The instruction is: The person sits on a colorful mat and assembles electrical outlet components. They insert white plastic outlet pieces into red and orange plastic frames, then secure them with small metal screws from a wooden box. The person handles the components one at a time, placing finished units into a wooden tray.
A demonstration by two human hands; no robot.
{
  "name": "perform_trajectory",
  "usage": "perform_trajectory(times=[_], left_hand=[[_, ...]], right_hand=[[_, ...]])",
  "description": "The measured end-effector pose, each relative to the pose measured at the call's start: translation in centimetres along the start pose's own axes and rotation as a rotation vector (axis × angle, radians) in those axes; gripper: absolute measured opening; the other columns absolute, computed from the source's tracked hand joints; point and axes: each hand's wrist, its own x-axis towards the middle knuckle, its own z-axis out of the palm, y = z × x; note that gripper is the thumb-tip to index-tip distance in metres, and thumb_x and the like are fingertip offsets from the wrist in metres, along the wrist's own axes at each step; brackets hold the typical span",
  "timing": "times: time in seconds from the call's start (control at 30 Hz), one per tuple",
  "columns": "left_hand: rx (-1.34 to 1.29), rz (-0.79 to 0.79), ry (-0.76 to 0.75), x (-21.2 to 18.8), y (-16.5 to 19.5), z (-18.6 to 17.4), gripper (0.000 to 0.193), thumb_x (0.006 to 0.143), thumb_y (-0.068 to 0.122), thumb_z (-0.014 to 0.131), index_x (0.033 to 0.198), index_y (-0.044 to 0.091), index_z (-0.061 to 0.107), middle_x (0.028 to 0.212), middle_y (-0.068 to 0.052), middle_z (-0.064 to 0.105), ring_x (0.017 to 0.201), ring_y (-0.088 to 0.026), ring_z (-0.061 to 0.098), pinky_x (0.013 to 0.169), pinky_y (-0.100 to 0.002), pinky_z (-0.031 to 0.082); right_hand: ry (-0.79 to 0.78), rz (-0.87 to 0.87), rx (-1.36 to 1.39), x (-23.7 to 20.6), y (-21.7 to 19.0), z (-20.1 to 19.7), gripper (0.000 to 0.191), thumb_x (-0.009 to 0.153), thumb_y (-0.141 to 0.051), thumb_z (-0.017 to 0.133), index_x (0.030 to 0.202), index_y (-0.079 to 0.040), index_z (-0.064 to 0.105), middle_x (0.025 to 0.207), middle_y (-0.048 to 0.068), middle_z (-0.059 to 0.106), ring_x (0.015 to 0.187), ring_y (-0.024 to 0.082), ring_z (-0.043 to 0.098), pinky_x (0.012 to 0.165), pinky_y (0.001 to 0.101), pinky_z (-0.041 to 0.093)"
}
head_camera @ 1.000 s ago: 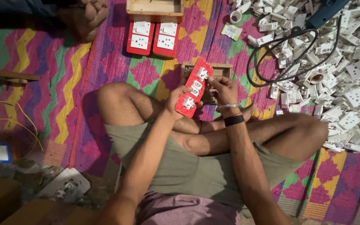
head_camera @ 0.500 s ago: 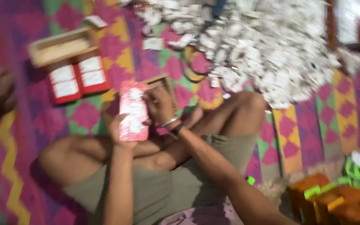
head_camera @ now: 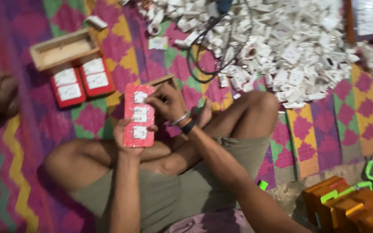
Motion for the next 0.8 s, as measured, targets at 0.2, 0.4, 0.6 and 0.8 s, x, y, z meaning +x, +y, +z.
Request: perform_trajectory(times=[0.2,0.4,0.6,0.8], left_hand=[[-0.032,-0.027,0.013,-0.3,0.2,-1.9,0.052,0.09,0.023,0.063,0.136,0.001,0.053,0.118,-0.016,0.067,0.103,-0.028,0.066,0.082,-0.047,0.055],[0.002,-0.023,-0.008,-0.8,0.4,-1.9,0.046,0.096,0.021,0.061,0.137,0.002,0.055,0.119,-0.015,0.069,0.104,-0.027,0.067,0.081,-0.046,0.055],[-0.05,0.031,-0.008,-0.6,0.5,-1.2,0.045,0.095,0.02,0.059,0.134,0.0,0.057,0.115,-0.015,0.071,0.098,-0.028,0.069,0.082,-0.048,0.056],[-0.053,0.094,0.025,-0.2,1.6,-1.3,0.042,0.095,0.019,0.058,0.131,-0.002,0.058,0.114,-0.018,0.071,0.097,-0.03,0.07,0.082,-0.048,0.058]], right_hand=[[-0.015,0.034,0.19,-0.6,2.2,1.2,0.018,0.083,-0.008,0.087,0.095,-0.001,0.075,0.094,0.005,0.066,0.087,0.015,0.065,0.075,0.0297,0.053],[-0.103,0.176,0.327,-0.7,3.0,1.2,0.029,0.085,-0.002,0.091,0.09,-0.003,0.063,0.09,0.002,0.063,0.078,0.009,0.056,0.068,0.0249,0.048],[-0.129,0.098,0.183,-1.9,1.8,1.5,0.045,0.096,-0.011,0.075,0.135,-0.002,0.054,0.127,0.008,0.054,0.115,0.018,0.054,0.098,0.0328,0.047],[-0.177,0.099,0.135,-3.0,0.5,1.4,0.033,0.105,-0.02,0.068,0.134,-0.006,0.071,0.155,0.013,0.05,0.145,0.03,0.048,0.12,0.0434,0.042]])
